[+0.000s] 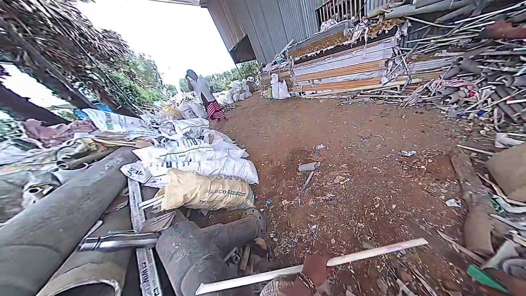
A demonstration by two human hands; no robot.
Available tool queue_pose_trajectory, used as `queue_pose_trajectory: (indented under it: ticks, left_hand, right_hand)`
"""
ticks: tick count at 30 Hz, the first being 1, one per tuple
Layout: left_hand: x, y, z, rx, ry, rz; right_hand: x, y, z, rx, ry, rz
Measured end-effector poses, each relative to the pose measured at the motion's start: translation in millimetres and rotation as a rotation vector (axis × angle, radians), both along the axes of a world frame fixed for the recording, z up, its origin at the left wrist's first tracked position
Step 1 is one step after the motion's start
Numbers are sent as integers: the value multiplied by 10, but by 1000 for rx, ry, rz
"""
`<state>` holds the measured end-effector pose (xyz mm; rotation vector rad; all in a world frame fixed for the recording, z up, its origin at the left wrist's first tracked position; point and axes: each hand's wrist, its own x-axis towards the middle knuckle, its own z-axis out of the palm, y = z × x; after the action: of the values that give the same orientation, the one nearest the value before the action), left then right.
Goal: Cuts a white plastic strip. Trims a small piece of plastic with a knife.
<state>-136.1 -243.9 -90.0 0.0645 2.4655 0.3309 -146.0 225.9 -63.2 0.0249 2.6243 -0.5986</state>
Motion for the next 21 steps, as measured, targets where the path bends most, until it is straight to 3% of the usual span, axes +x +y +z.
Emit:
queue_pose_trajectory:
  ticks: [8,12,16,21]
  left_hand:
    - [-10,99,-67,14,-14,-27]
    - [45,76,-15,-63,72,47]
    - [129,57,152,-155,121,112]
    - [160,35,245,-241,103,181]
  right_hand:
    - [-468,-499,-258,33,2,68]
    - [-666,-924,-370,-81,97,-65]
    - [-746,-1356,-239,-178,194,-185]
    - [-853,-1502,-242,-223,153,-269]
